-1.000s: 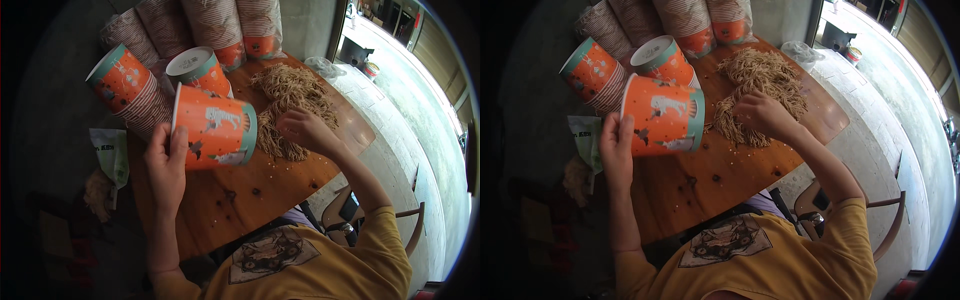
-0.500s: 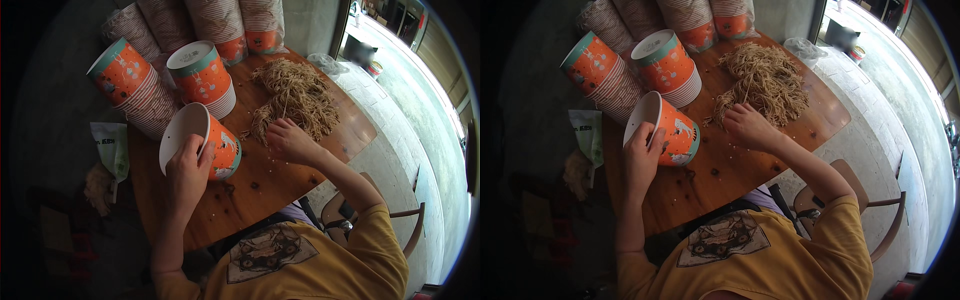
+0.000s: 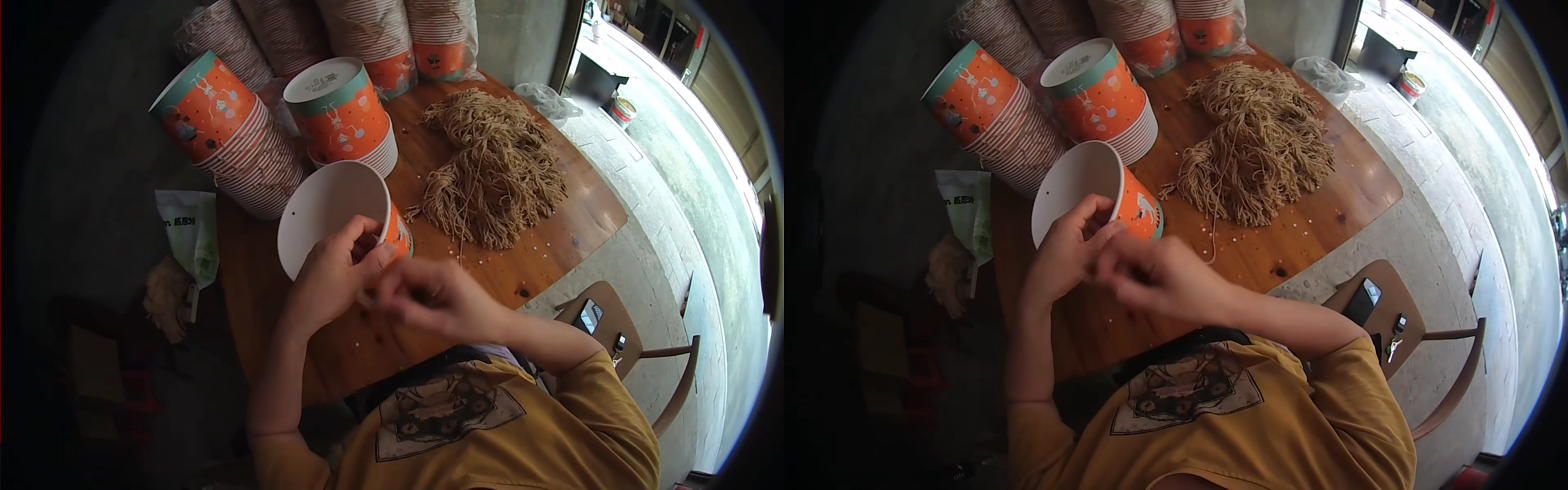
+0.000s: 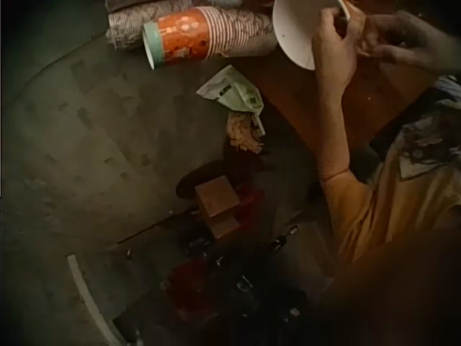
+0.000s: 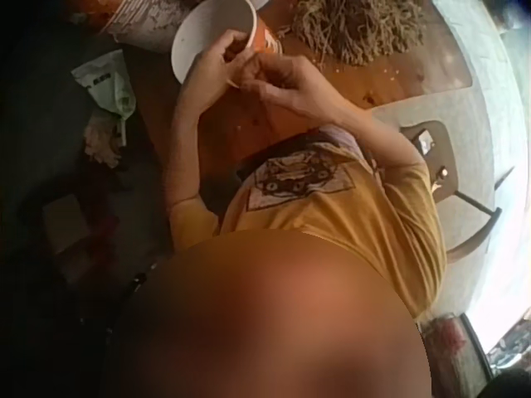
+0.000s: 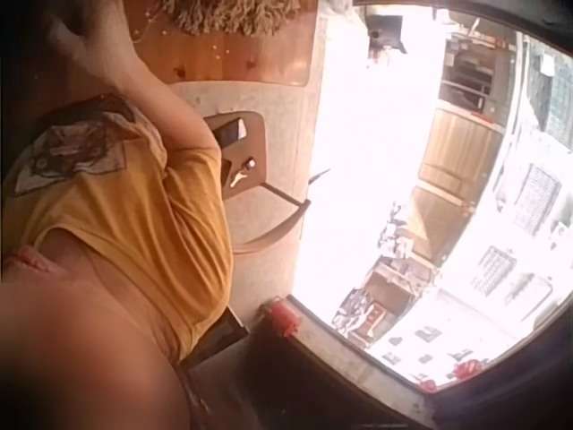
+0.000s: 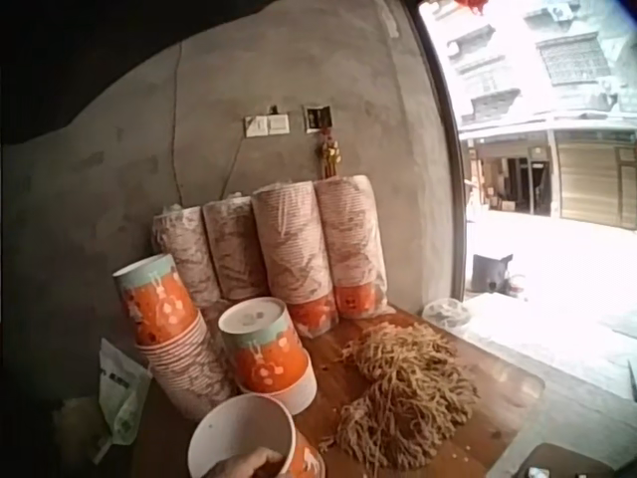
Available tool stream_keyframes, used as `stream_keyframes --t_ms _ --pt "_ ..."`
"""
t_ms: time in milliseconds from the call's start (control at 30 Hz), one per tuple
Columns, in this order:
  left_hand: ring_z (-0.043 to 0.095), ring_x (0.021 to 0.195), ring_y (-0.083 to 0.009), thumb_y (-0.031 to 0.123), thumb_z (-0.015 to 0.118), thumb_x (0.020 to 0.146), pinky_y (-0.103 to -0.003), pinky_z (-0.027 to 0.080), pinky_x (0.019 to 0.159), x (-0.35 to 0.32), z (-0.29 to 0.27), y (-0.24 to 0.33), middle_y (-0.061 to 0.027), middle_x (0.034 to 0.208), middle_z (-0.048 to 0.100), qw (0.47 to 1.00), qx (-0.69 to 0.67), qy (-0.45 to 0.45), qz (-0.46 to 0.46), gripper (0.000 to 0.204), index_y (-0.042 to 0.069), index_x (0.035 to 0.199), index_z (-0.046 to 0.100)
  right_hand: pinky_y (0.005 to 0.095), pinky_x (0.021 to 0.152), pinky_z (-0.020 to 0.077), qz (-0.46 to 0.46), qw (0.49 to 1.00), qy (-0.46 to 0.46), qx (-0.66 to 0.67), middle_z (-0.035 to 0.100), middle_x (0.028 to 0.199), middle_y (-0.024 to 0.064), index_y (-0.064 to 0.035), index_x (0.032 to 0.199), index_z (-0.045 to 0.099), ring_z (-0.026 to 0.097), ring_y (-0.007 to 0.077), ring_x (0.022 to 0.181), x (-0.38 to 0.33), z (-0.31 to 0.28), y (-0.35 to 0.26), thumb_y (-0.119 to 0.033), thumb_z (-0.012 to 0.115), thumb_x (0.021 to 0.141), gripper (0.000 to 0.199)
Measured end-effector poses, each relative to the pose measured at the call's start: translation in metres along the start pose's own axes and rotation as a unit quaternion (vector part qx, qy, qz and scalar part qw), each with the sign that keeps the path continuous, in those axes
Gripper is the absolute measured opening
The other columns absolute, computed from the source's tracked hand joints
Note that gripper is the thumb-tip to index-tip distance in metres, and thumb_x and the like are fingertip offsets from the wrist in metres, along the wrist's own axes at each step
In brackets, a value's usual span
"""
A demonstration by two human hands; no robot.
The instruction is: Manually attaching fiber string handles to pre-printed paper buckets or food containers.
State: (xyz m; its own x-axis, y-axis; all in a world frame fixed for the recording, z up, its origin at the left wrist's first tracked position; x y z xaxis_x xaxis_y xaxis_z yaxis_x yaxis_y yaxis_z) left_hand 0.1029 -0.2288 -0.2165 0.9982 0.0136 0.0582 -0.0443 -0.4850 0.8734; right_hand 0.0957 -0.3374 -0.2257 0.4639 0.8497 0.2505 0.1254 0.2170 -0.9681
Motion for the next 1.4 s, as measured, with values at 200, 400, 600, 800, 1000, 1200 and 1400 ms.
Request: stream_keyframes --t_ms 200,400,600,800,1000,1200,1400 --pt "0.063 0.076 -0.0143 0.017 0.059 0.092 -0.029 0.051 0.068 -0.001 0.009 0.004 -0.0104 0.087 0.065 0.999 0.011 -0.032 -0.007 0.027 -0.002 0.112 0.055 0.0140 0.056 0.0314 0.028 0.988 0.144 0.053 0.049 0.079 -0.0103 -0.0106 0.095 0.055 0.040 -0.0023 0.067 0.004 -0.059 0.011 -0.021 0.057 0.094 0.010" --pt "0.060 0.090 -0.0128 0.006 0.054 0.090 -0.029 0.050 0.079 -0.007 -0.007 0.010 -0.0091 0.100 0.063 0.999 -0.038 -0.018 -0.017 0.033 -0.002 0.122 0.052 0.0151 0.057 0.0344 0.037 0.984 0.173 0.030 0.050 0.080 -0.0096 -0.0077 0.091 0.056 0.042 -0.0023 0.070 0.004 -0.064 0.028 -0.018 0.059 0.092 0.010" --pt "0.055 0.091 -0.0085 0.004 0.053 0.091 -0.025 0.047 0.081 -0.018 -0.018 0.008 -0.0049 0.102 0.059 0.991 -0.129 0.020 -0.026 0.037 0.001 0.128 0.050 0.0139 0.062 0.0381 0.072 0.980 0.185 -0.023 0.056 0.080 -0.0083 -0.0027 0.094 0.060 0.045 -0.0025 0.070 0.016 -0.045 0.028 -0.011 0.063 0.090 0.010" --pt "0.058 0.089 -0.0108 -0.001 0.056 0.090 -0.027 0.050 0.077 -0.024 -0.005 0.025 -0.0064 0.099 0.057 0.994 -0.061 0.052 0.072 0.044 0.008 0.132 0.046 0.0204 0.057 0.0436 0.013 0.979 0.205 -0.008 0.058 0.071 -0.0043 -0.0029 0.096 0.059 0.049 0.0004 0.063 0.013 -0.041 0.018 -0.016 0.061 0.092 0.014" --pt "0.062 0.085 -0.0246 -0.005 0.060 0.084 -0.034 0.052 0.071 -0.028 0.011 0.055 -0.0106 0.099 0.057 0.964 0.122 0.102 0.215 0.029 0.005 0.112 0.057 0.0211 0.079 0.0472 0.030 0.979 0.174 0.105 0.062 0.090 0.0002 0.0014 0.097 0.059 0.057 0.0051 0.085 0.003 -0.043 0.023 -0.016 0.061 0.093 0.018" --pt "0.061 0.084 -0.0266 -0.001 0.064 0.083 -0.035 0.051 0.070 -0.029 0.017 0.058 -0.0105 0.095 0.057 0.943 0.177 0.141 0.244 0.019 0.003 0.100 0.056 0.0165 0.052 0.0399 0.158 0.960 0.147 0.178 0.062 0.081 -0.0046 -0.0043 0.096 0.062 0.053 0.0013 0.065 -0.008 -0.045 0.042 -0.025 0.059 0.094 0.021" --pt "0.056 0.082 -0.0284 0.002 0.064 0.084 -0.038 0.047 0.072 -0.028 0.021 0.053 -0.0099 0.089 0.053 0.937 0.213 0.146 0.236 0.015 0.005 0.094 0.052 0.0164 0.053 0.0397 0.100 0.972 0.148 0.155 0.061 0.081 -0.0052 -0.0059 0.097 0.063 0.051 0.0003 0.067 -0.005 -0.047 0.037 -0.027 0.061 0.093 0.021"
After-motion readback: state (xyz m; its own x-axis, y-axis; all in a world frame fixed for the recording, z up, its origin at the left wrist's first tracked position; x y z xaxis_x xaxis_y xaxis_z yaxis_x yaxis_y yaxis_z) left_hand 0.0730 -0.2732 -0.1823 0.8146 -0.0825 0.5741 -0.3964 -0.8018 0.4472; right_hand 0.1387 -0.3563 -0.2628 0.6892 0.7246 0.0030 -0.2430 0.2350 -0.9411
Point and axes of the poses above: each hand's wrist, its own x-axis towards the middle knuckle, its own z-axis out of the palm, y = z × x, the point moved 9 cm from there along x, towards the middle knuckle
